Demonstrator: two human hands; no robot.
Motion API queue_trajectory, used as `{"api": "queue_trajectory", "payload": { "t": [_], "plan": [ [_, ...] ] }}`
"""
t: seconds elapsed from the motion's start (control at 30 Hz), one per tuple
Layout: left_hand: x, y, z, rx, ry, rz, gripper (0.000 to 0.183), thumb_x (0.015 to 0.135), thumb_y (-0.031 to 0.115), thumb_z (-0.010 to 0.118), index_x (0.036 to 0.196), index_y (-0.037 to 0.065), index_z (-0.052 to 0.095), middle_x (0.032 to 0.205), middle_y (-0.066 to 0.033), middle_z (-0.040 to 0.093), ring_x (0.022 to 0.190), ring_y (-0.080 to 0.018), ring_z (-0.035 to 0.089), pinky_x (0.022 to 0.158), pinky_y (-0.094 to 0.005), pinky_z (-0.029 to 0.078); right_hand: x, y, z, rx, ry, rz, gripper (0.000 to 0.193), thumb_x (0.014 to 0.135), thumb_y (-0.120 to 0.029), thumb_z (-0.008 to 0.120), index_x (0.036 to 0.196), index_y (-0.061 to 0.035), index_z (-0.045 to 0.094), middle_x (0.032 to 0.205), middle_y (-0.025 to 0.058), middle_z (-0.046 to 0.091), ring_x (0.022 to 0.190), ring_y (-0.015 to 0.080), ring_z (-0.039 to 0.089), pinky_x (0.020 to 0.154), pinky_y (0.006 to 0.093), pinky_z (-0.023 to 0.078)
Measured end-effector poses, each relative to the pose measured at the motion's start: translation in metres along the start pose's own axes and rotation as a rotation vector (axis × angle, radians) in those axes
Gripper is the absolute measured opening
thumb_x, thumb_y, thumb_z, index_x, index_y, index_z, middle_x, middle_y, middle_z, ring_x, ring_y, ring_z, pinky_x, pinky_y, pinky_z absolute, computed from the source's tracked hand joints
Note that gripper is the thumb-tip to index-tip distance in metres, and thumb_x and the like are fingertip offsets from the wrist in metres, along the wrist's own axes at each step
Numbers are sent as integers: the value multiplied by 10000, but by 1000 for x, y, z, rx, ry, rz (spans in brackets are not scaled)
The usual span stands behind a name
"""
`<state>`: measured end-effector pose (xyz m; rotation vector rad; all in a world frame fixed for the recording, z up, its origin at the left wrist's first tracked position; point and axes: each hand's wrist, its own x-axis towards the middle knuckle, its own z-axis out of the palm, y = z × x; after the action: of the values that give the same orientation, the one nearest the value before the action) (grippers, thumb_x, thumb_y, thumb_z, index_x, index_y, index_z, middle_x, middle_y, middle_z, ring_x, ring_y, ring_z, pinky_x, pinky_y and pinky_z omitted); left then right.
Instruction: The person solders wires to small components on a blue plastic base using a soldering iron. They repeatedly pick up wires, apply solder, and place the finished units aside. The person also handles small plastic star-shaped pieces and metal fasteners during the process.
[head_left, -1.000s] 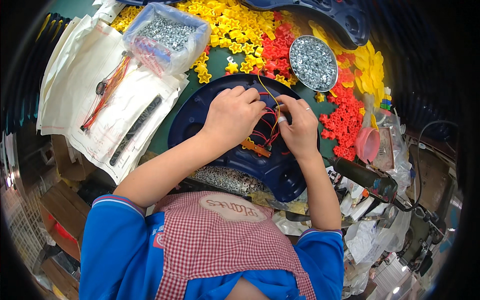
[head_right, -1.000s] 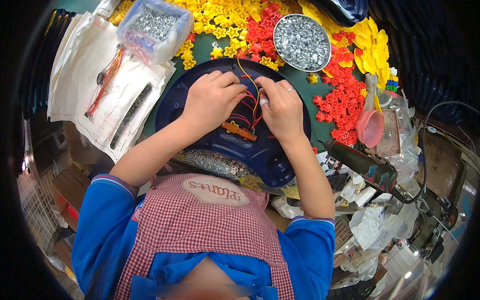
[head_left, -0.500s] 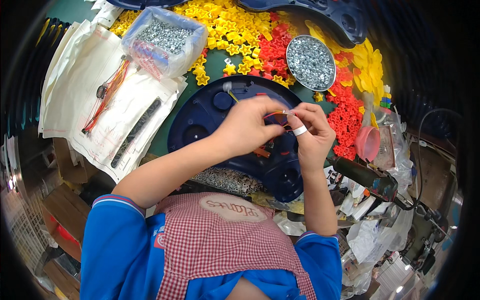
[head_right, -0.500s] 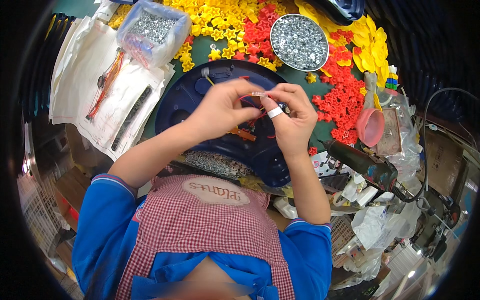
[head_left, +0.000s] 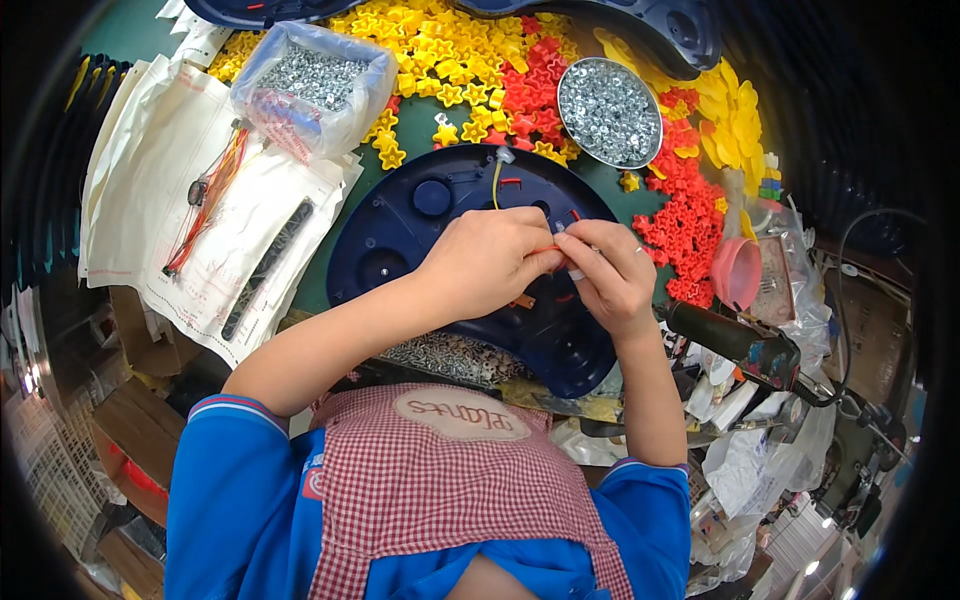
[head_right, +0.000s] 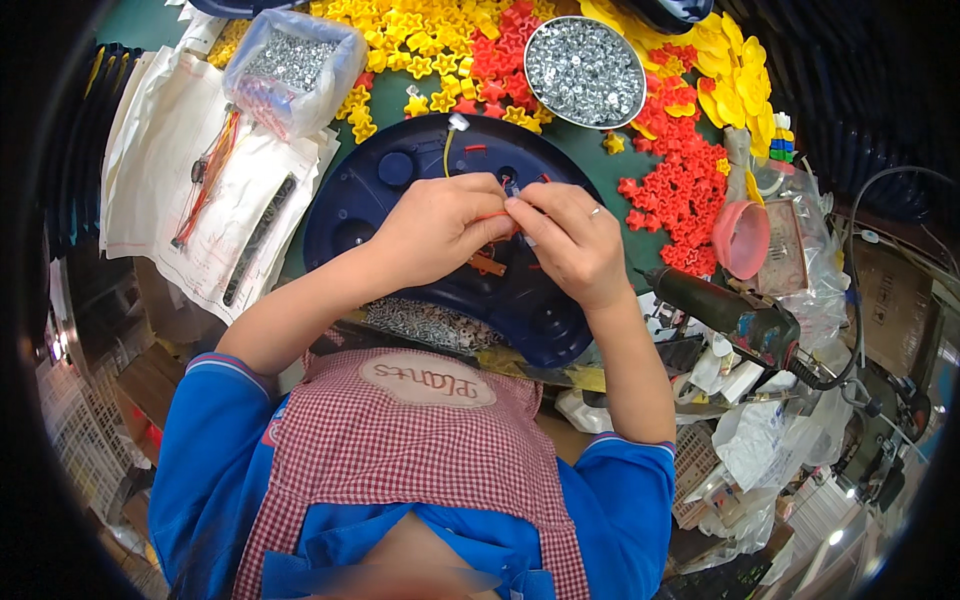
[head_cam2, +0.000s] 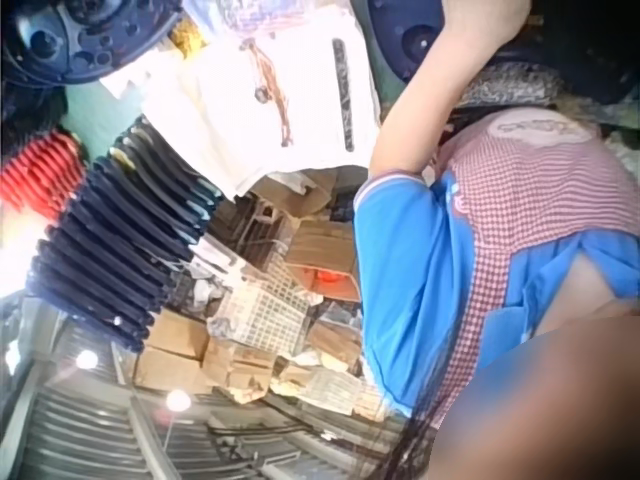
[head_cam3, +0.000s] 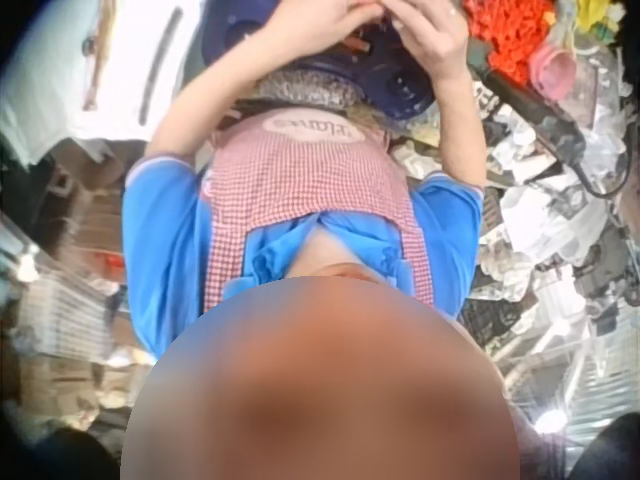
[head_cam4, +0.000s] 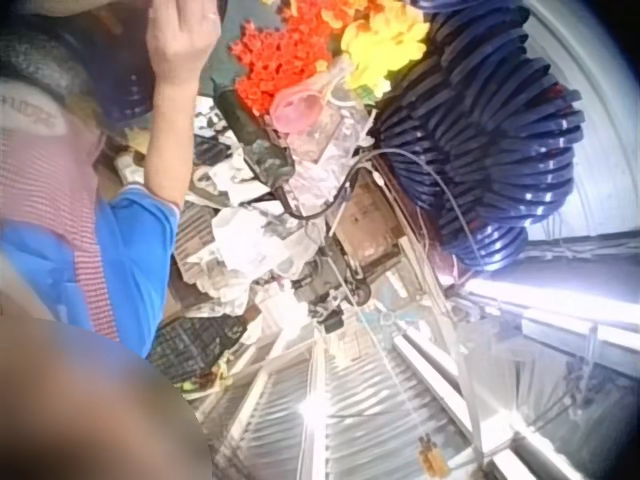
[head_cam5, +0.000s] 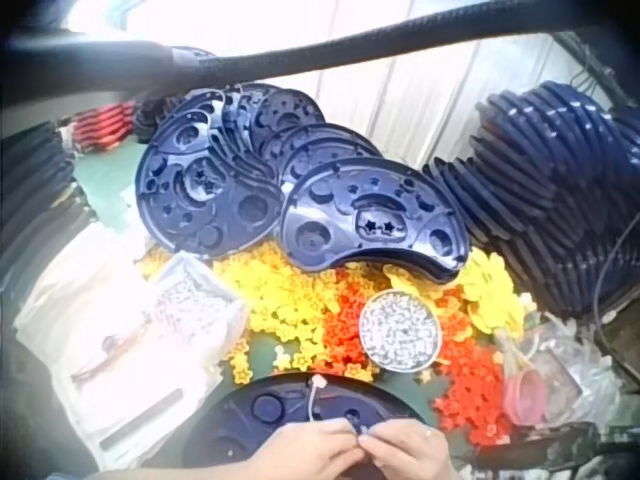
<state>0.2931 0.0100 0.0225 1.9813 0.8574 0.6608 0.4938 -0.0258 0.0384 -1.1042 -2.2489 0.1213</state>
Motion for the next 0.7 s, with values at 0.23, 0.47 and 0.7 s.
{"api": "queue_trajectory", "payload": {
  "t": [0.23, 0.47, 0.7],
  "plan": [
    [-24, -16, -8, 530, 93, 44, 183, 799, 136, 712, 967, 74, 678, 974, -46, 629, 817, -250, 645, 703, -339, 538, -14, -9, 4, 6, 55, 424, 184, 760, 61, 692, 923, -25, 686, 940, 102, 669, 798, 264, 673, 696, 332, 546],
    [-16, -25, 5, 659, 53, 130, 345, 741, 65, 646, 1086, 73, 661, 890, -61, 583, 814, -256, 623, 725, -308, 525, -24, -22, 10, 46, 121, 521, 154, 773, 59, 692, 893, -33, 663, 869, 91, 678, 780, 266, 672, 697, 325, 539],
    [0, -19, 12, 690, 88, 199, 341, 759, 75, 618, 1098, 69, 654, 956, -62, 562, 829, -239, 615, 718, -303, 518, -23, -23, 8, -32, -24, 525, 280, 769, 69, 701, 1025, -42, 672, 854, 84, 687, 818, 224, 660, 724, 317, 525]
  ]
}}
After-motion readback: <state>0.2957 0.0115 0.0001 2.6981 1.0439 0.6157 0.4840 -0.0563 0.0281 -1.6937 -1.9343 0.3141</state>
